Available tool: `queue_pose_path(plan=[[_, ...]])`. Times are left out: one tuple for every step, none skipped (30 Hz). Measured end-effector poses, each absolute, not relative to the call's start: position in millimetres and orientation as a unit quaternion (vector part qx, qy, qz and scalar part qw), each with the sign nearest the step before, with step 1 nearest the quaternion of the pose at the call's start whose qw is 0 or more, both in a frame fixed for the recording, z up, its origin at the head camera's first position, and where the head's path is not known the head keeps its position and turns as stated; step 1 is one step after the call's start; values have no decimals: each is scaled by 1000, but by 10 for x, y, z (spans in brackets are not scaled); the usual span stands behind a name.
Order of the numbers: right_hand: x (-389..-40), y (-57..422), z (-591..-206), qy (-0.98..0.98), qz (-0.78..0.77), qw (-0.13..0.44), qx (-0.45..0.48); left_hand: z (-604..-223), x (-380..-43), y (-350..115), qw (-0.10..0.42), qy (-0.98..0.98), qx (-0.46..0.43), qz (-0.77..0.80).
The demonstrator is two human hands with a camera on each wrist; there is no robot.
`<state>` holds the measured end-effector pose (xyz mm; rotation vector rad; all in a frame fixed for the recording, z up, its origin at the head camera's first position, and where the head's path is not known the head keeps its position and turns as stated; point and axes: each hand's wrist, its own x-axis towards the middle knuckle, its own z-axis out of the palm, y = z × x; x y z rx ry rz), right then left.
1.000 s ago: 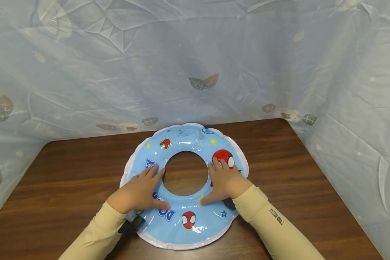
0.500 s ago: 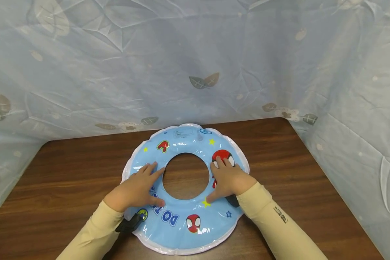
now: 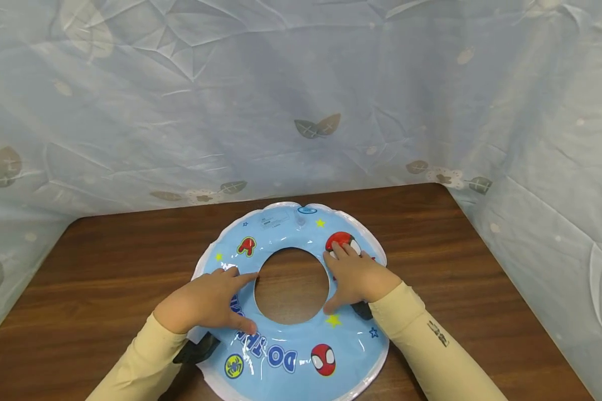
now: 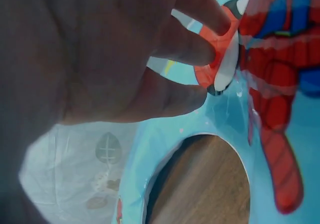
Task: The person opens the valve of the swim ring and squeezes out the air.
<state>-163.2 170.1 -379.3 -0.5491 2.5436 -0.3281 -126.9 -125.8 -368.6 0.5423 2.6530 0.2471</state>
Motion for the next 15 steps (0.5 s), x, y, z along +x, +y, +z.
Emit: queue_pose_path(plan=[[-1627, 1709, -3790, 937, -121, 254, -205, -3679, -1274, -1261, 208, 954, 196, 91], [-1624, 1714, -3791, 938, -122, 253, -203, -3679, -1281, -1265, 205, 954, 198, 93], [-1622, 1720, -3794, 938, -123, 253, -203, -3687, -1289, -1268, 202, 954, 198, 96], [-1620, 1722, -3796, 938, -123, 253, -202, -3702, -1296, -1271, 199, 955, 197, 100], [-1620, 1724, -3802, 938, -122, 253, -203, -3722, -1302, -1271, 196, 955, 200, 101], [-1621, 1724, -3811, 938, -123, 255, -200, -3745, -1307, -1269, 193, 955, 201, 102], [-1624, 1724, -3821, 938, -123, 257, -198, -3768, -1310, -1263, 193, 955, 199, 103], [-1628, 1723, -3829, 938, -122, 260, -195, -3792, -1312, -1256, 191, 956, 199, 103], [-1632, 1723, -3837, 938, -122, 261, -194, -3815, -1314, -1247, 191, 956, 198, 104], [-1637, 1721, -3845, 938, -120, 263, -193, -3831, -1312, -1235, 190, 957, 196, 103], [-1644, 1721, -3853, 938, -118, 263, -193, -3845, -1312, -1224, 188, 957, 194, 101], [-1651, 1720, -3858, 938, -117, 262, -192, -3856, -1309, -1213, 187, 959, 192, 96], [-1657, 1719, -3864, 939, -115, 261, -193, -3864, -1306, -1203, 184, 960, 190, 92], [-1662, 1717, -3869, 939, -113, 260, -194, -3867, -1301, -1195, 183, 961, 189, 89], [-1667, 1717, -3873, 939, -112, 260, -196, -3869, -1296, -1191, 183, 961, 189, 88]])
